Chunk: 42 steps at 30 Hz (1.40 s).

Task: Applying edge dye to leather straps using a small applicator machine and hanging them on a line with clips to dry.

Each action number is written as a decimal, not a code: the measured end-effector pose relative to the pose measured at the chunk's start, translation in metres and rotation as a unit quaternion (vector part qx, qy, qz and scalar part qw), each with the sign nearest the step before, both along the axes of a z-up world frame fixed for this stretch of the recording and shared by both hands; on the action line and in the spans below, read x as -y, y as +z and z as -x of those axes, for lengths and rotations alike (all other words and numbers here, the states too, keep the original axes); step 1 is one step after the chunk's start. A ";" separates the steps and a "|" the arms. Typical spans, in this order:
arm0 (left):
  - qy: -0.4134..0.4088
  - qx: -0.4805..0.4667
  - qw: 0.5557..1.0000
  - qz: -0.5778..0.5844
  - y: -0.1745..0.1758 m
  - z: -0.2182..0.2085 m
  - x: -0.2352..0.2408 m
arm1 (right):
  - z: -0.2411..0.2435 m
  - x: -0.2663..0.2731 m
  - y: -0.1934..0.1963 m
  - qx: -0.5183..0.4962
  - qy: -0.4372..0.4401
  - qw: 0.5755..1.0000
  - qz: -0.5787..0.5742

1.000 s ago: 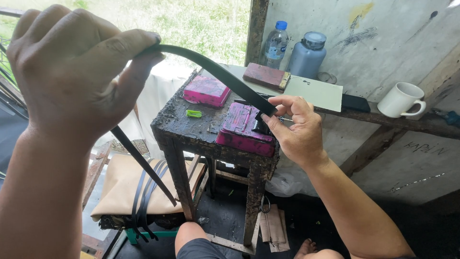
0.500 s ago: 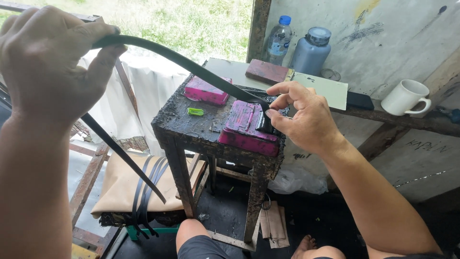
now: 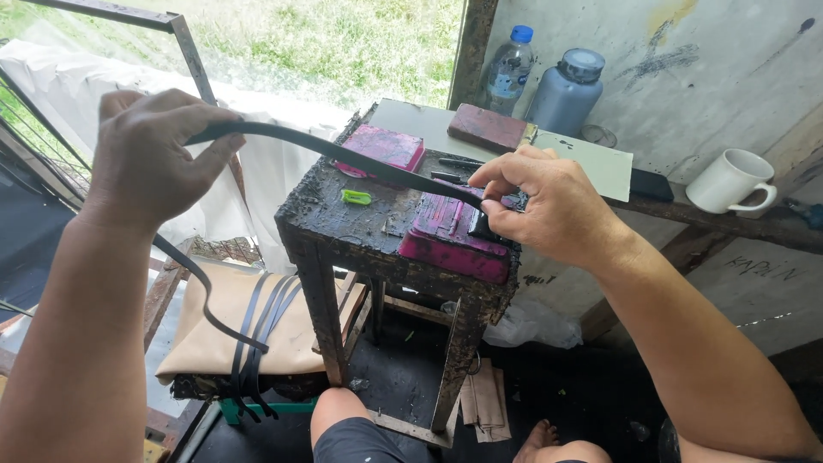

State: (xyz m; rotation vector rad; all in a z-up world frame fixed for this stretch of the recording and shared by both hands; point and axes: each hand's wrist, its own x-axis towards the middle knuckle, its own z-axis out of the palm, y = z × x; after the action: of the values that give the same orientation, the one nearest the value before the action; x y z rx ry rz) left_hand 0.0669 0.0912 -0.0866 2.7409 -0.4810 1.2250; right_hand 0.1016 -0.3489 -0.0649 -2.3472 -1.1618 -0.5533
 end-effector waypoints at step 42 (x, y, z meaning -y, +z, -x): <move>-0.327 -0.243 0.896 0.176 0.020 -0.012 0.209 | -0.006 0.010 -0.006 -0.064 0.027 0.997 -0.031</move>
State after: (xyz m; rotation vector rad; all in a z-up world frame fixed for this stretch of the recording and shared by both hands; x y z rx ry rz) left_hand 0.0786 -0.1173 -0.0663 2.1620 -0.9033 0.3924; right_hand 0.1079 -0.3587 -0.0705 -2.2568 -1.1290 -0.4085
